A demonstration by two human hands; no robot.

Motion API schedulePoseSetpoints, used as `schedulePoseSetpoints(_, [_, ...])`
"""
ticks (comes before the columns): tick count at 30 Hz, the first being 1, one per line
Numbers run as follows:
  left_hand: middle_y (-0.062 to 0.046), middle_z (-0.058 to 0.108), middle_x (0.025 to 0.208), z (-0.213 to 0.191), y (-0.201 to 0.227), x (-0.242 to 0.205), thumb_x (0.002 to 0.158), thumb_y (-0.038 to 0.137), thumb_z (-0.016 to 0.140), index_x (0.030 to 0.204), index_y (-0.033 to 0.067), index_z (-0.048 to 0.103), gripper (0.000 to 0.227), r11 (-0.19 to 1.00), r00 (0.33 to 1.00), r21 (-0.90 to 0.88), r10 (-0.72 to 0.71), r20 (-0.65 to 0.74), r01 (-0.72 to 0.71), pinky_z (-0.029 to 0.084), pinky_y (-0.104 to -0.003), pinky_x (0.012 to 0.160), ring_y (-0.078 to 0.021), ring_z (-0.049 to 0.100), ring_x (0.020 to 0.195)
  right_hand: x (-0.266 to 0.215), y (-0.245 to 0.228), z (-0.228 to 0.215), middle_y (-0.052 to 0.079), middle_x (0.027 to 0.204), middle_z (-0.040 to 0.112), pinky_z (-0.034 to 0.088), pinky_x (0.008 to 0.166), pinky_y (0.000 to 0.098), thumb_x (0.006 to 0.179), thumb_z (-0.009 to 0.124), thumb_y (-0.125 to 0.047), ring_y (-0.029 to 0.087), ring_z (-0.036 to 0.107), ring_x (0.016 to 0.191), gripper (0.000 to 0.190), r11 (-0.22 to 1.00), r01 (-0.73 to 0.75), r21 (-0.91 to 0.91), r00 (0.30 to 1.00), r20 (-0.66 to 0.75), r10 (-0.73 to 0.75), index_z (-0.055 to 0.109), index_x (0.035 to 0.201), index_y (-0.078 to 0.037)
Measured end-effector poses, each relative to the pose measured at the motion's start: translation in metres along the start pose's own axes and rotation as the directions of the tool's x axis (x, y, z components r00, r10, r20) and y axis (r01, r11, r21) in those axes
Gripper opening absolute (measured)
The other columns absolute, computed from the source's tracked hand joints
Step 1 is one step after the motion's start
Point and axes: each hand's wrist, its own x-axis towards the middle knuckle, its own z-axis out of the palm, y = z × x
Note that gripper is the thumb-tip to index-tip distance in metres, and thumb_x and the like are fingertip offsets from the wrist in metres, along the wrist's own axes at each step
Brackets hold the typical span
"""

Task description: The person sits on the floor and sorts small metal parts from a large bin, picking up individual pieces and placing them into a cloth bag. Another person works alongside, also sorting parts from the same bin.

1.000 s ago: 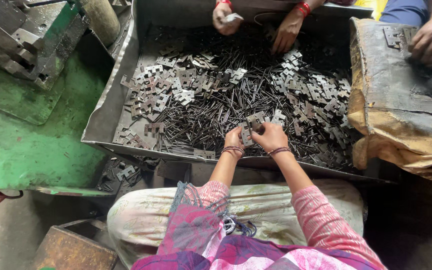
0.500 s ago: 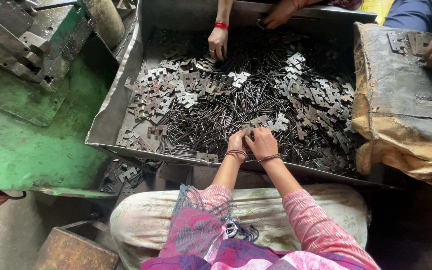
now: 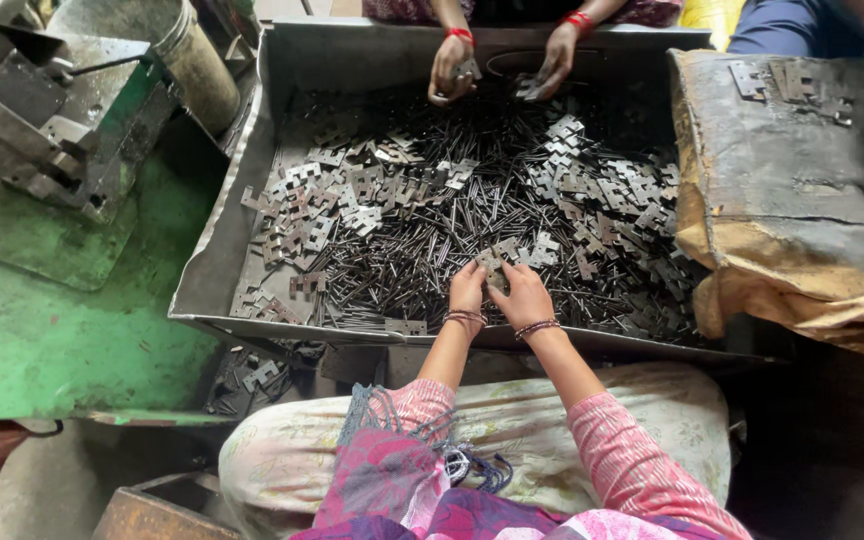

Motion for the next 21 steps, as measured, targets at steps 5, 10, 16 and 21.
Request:
schedulePoseSetpoints(5, [-0.008, 0.074, 0.107, 0.039, 0.031, -0.024, 0.094, -0.003, 0.059, 0.143, 0.0008, 0.055, 0.049, 0.983, 1.0, 0.182, 0.013, 0.006, -0.014, 0.056, -0.025, 0.071, -0.0102, 0.068, 0.085, 0.0, 0.003, -0.014, 0.022, 0.123, 0.064, 0.051, 0.095, 0.0456, 0.084, 0.071, -0.016, 0.041, 0.059, 0.109, 0.052, 0.989, 0.105, -0.105, 0.993, -0.04, -0.11, 0.059, 0.13, 0.005])
schedulePoseSetpoints(10, [-0.001, 0.066, 0.086, 0.062, 0.054, -0.035, 0.083, -0.007, 0.066, 0.152, 0.0147, 0.04, 0.077, 0.959, 0.994, 0.275, -0.095, 0.062, 0.075, 0.051, -0.025, 0.057, -0.0087, 0.061, 0.07, -0.015, 0.019, -0.02, 0.022, 0.114, 0.064, 0.051, 0.091, 0.0452, 0.085, 0.068, -0.013, 0.04, 0.059, 0.105, 0.054, 0.956, 0.135, -0.259, 0.989, -0.026, -0.147, 0.054, 0.133, 0.007])
schedulePoseSetpoints(16, [0.004, 0.053, 0.072, 0.074, 0.042, -0.037, 0.086, -0.004, 0.069, 0.148, 0.0108, 0.053, 0.066, 0.927, 0.975, 0.352, -0.182, 0.128, 0.128, 0.043, -0.022, 0.049, -0.0051, 0.051, 0.059, -0.026, 0.043, -0.03, 0.018, 0.113, 0.065, 0.051, 0.093, 0.0423, 0.084, 0.069, -0.013, 0.037, 0.059, 0.105, 0.058, 0.967, 0.104, -0.232, 0.99, -0.07, -0.123, 0.053, 0.137, 0.005])
schedulePoseSetpoints(21, [0.004, 0.056, 0.073, 0.099, 0.031, -0.037, 0.087, -0.004, 0.068, 0.149, 0.0113, 0.052, 0.065, 0.942, 0.965, 0.3, -0.204, 0.165, 0.148, 0.054, -0.024, 0.056, -0.0055, 0.058, 0.064, -0.033, 0.06, -0.056, 0.016, 0.11, 0.065, 0.05, 0.094, 0.0433, 0.084, 0.069, -0.011, 0.037, 0.058, 0.107, 0.053, 0.976, 0.135, -0.173, 0.969, -0.184, -0.167, 0.057, 0.132, 0.005])
